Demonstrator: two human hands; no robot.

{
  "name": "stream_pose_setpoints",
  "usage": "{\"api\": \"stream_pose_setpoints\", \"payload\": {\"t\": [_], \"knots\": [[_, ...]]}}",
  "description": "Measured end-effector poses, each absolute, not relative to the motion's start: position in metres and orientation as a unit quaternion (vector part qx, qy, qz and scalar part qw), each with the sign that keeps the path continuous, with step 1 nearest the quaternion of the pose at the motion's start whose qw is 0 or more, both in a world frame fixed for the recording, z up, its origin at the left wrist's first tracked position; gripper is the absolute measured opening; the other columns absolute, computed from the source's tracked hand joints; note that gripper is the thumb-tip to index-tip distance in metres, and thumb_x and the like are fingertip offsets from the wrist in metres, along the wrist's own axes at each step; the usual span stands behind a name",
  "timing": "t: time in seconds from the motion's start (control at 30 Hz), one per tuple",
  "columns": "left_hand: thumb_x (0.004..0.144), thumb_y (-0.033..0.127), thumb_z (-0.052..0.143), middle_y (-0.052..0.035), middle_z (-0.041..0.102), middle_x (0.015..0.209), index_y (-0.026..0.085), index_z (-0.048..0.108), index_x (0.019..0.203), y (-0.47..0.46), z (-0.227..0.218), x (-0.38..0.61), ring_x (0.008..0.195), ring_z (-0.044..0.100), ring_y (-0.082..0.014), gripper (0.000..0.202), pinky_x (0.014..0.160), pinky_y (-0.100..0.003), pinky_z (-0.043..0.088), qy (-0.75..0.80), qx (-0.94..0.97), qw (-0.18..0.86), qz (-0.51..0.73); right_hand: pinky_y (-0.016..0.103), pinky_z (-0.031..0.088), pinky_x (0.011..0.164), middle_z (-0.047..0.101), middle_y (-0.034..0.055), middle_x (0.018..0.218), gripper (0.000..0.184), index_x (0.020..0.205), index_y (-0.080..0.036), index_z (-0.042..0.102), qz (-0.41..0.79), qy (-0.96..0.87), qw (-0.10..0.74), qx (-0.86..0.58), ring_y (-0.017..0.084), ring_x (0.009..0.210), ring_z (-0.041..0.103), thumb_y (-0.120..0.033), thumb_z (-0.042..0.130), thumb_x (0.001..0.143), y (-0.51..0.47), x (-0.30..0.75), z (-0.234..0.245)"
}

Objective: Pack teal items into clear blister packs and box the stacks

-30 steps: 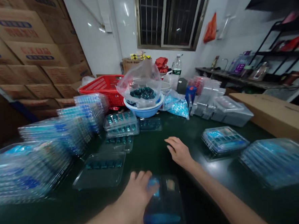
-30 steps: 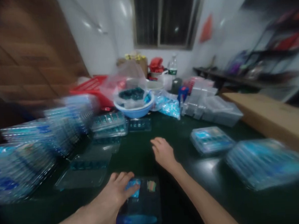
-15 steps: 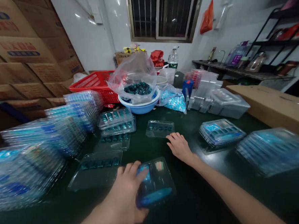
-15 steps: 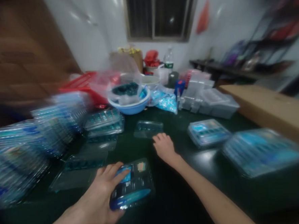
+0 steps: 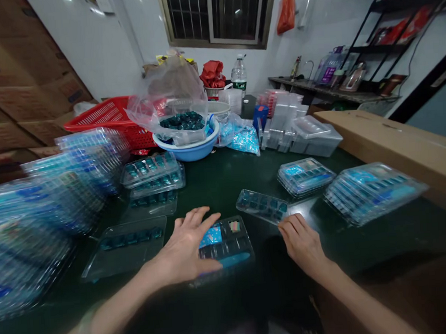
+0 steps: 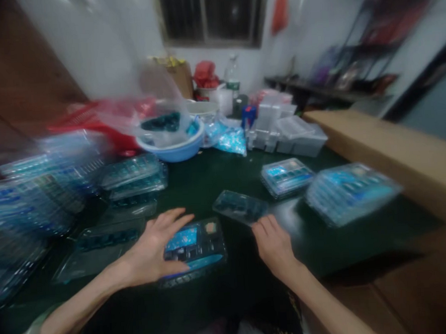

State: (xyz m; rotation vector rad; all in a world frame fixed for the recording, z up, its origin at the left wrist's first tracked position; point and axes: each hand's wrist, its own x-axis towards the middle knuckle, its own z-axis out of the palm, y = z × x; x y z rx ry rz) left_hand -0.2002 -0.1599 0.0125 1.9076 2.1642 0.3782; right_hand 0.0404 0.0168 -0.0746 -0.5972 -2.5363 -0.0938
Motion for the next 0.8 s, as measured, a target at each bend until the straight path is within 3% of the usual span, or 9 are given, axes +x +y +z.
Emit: {"api": "stream_pose_setpoints", "payload": {"t": [0.1,0.23,0.37,0.47,0.57,0.63,0.8], "knots": [[0.075,0.035,0.055,-0.0069,0.025,0.139,0.033,0.024,0.132,-0.151,0.019,-0.197,0.126,0.024,-0.0302,0.065,0.096,-0.055,0.027,0.734,0.646,0.095,0.187,0.032,0.04,0.071,0.051,0.007,0.079,0.016,0.083,-0.015,0.055,-0.029,-0.927,0.301,-0.222,0.018,0.081,0.047,-0.007,0.041,0.082,0.005,0.046,-0.071],[0.079,0.026,0.05,-0.004,0.025,0.138,0.033,0.025,0.131,-0.135,0.015,-0.184,0.123,0.031,-0.0255,0.059,0.095,-0.045,0.037,0.713,0.64,0.092,0.271,0.033,0.043,0.069,0.052,0.0067,0.078,0.014,0.084,-0.015,0.054,-0.019,-0.912,0.353,-0.208,0.018,0.076,0.047,-0.006,0.044,0.079,-0.012,0.054,-0.063],[0.076,0.029,0.055,-0.0063,0.027,0.137,0.033,0.014,0.134,-0.126,0.01,-0.172,0.117,0.04,-0.0222,0.071,0.088,-0.037,0.044,0.695,0.562,0.135,0.427,0.033,0.045,0.068,0.052,0.0065,0.079,0.017,0.088,-0.017,0.053,0.003,-0.892,0.404,-0.201,0.017,0.076,0.049,-0.005,0.047,0.077,-0.032,0.057,-0.045],[0.071,0.033,0.061,-0.009,0.026,0.138,0.031,0.007,0.135,-0.13,0.013,-0.168,0.118,0.039,-0.0242,0.084,0.086,-0.037,0.045,0.676,0.528,0.15,0.491,0.033,0.046,0.068,0.052,0.0062,0.079,0.02,0.091,-0.017,0.053,0.029,-0.884,0.426,-0.189,0.017,0.076,0.049,-0.004,0.048,0.076,-0.048,0.05,-0.03],[0.067,0.033,0.066,-0.0077,0.02,0.141,0.028,0.016,0.134,-0.141,0.024,-0.168,0.126,0.025,-0.0282,0.084,0.097,-0.043,0.034,0.699,0.558,0.019,0.447,0.033,0.045,0.066,0.052,0.0065,0.081,0.024,0.093,-0.017,0.053,0.058,-0.879,0.441,-0.172,0.017,0.076,0.048,-0.002,0.047,0.076,-0.06,0.035,-0.016],[0.07,0.031,0.063,-0.0062,0.023,0.14,0.027,0.023,0.132,-0.151,0.033,-0.172,0.127,0.024,-0.0274,0.073,0.101,-0.043,0.029,0.7,0.578,-0.067,0.414,0.032,0.045,0.066,0.052,0.0067,0.082,0.026,0.095,-0.017,0.052,0.074,-0.881,0.441,-0.154,0.017,0.076,0.047,-0.001,0.047,0.075,-0.066,0.027,-0.007],[0.077,0.03,0.056,-0.0015,0.059,0.107,0.025,0.052,0.109,-0.174,0.048,-0.188,0.097,0.055,-0.0193,0.033,0.088,-0.034,0.043,0.73,0.571,-0.1,0.363,0.03,0.042,0.065,0.051,0.0044,0.078,0.018,0.086,-0.018,0.053,0.146,-0.893,0.405,-0.129,0.016,0.074,0.047,-0.003,0.047,0.077,-0.065,0.02,0.027]]}}
